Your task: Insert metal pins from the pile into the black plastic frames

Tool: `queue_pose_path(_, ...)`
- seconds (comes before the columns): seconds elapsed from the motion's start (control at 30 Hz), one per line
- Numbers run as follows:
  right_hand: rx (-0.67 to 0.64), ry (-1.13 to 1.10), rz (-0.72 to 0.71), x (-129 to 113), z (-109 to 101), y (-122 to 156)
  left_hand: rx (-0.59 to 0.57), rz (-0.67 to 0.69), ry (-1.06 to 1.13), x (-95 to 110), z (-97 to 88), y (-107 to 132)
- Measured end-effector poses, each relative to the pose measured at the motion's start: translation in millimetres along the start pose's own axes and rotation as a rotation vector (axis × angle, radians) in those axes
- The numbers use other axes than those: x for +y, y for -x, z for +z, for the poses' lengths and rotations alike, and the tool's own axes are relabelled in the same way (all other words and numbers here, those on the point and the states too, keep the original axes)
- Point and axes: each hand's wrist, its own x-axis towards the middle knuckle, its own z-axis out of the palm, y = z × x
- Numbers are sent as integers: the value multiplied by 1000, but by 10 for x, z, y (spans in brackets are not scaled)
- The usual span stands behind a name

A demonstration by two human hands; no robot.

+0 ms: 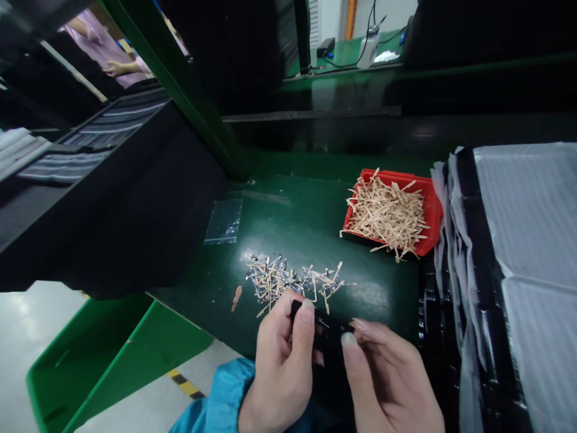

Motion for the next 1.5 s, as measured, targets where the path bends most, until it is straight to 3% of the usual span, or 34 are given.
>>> queue_pose_path(0.2, 40, 29, 3, 2, 12, 43, 100, -35, 26, 70, 68, 50)
queue_pose_path(0.53, 33, 39, -33, 14, 0, 51, 26, -19, 30, 27, 11, 25)
queue_pose_path(0.77, -61, 143, 39, 125, -77, -3, -51, 1, -288, 136, -100, 84)
queue_pose_path(0.83, -69, 103, -13, 178, -102, -50, -51, -9, -301, 146, -110, 101)
queue_pose_path(0.97, -175, 13, -250, 288, -163, -142, -48, -25, -189, 96, -81, 124)
queue_pose_path(1.1, -185, 48, -286, 354, -195, -156, -26, 146, -140, -5, -40, 118)
queue_pose_path(1.2, -213, 67, -257, 366, -204, -151, -39, 362, -208, -60, -45, 95)
queue_pose_path(1.33, -217, 101, -205, 331, -219, -168, -92, 552, -333, -93, -87, 84)
queue_pose_path(1.4, -226, 92, -157, 281, -208, -164, -84, 597, -385, -100, -95, 92)
queue_pose_path(1.5, -190, 63, -43, 173, -155, -120, -27, 560, -423, -113, -66, 104)
